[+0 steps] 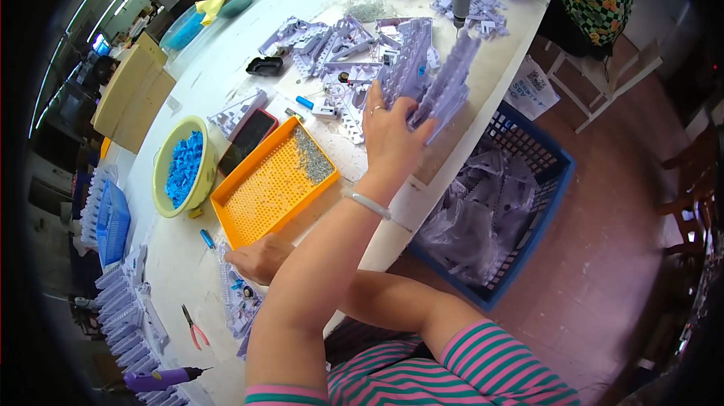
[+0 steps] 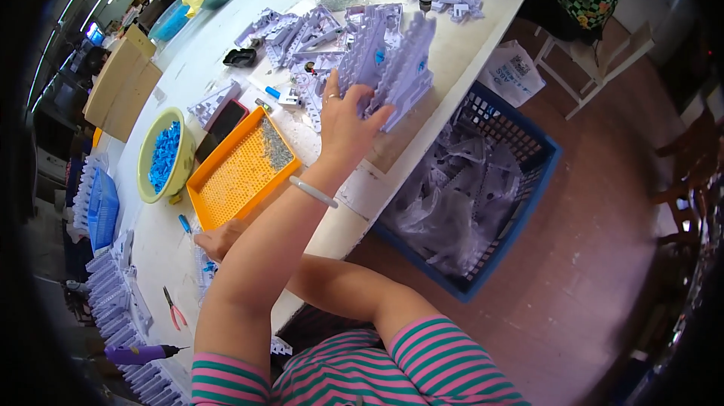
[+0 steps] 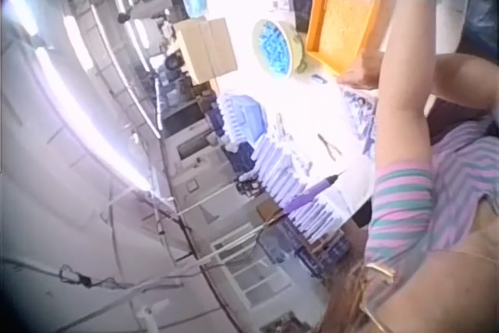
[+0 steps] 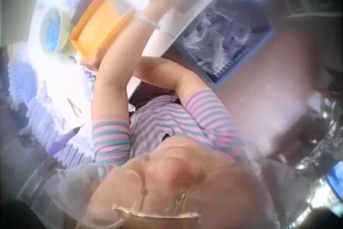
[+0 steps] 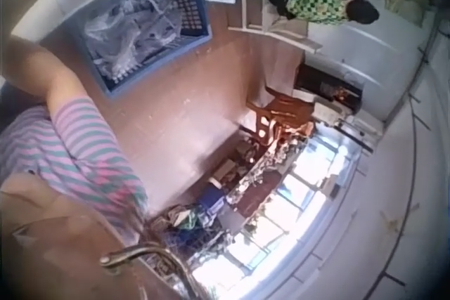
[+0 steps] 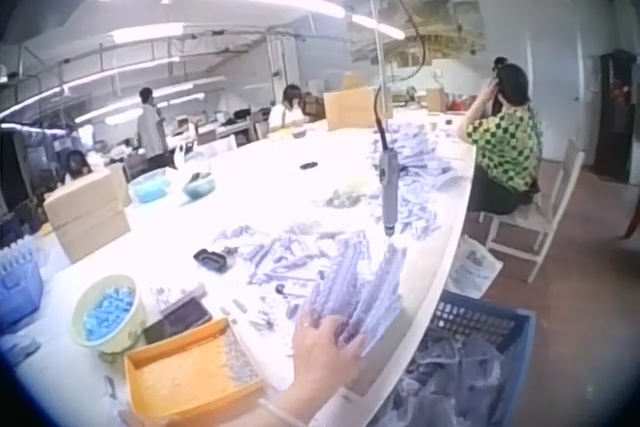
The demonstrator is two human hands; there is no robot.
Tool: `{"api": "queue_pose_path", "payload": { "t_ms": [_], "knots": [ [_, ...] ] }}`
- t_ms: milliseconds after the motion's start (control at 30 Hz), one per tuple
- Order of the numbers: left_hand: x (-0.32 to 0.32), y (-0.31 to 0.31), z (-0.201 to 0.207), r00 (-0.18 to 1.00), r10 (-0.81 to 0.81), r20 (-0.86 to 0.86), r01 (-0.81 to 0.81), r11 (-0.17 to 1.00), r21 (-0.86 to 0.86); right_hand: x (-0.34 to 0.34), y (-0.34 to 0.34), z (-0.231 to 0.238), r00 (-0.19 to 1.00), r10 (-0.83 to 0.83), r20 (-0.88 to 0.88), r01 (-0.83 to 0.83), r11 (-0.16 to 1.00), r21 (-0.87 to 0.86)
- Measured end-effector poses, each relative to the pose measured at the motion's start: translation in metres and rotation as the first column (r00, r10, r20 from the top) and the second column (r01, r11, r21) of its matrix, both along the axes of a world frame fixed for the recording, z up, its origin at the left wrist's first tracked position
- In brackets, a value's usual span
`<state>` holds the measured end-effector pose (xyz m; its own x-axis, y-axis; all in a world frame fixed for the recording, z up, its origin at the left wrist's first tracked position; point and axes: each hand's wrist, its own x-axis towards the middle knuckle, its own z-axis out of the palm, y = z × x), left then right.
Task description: The person assembles a plastic toy gun by fitting internal circuits, toy gun shells, and batteries into plastic components, then seals the assembly with a hot glue gun.
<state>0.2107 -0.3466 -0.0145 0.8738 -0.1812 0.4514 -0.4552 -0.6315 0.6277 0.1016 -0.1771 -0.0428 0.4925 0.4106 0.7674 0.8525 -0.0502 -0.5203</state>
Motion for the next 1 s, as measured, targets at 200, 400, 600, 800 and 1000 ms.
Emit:
{"api": "queue_pose_path", "payload": {
  "t_ms": [200,400,600,800,1000],
  "knots": [
    [-0.04,0.037,0.027,0.995,-0.083,-0.048,0.085,0.995,0.044,-0.007,-0.009,0.001,0.971,0.15,-0.186,-0.155,0.988,-0.012],
    [-0.16,0.144,0.111,0.69,-0.586,-0.425,0.542,0.807,-0.232,0.006,0.019,-0.07,0.952,-0.058,-0.301,-0.005,0.979,-0.204],
    [-0.245,0.346,0.155,0.881,-0.294,-0.371,-0.052,0.719,-0.693,-0.004,-0.01,0.002,0.988,-0.111,-0.106,0.104,0.992,-0.07],
    [-0.277,0.444,0.088,0.846,0.359,-0.395,-0.504,0.781,-0.369,-0.009,0.0,0.005,0.964,-0.126,-0.235,0.093,0.985,-0.147],
    [-0.251,0.429,0.045,0.9,0.321,-0.297,-0.363,0.926,-0.1,-0.016,0.005,0.019,0.877,-0.087,-0.473,0.037,0.993,-0.115]
  ]
}}
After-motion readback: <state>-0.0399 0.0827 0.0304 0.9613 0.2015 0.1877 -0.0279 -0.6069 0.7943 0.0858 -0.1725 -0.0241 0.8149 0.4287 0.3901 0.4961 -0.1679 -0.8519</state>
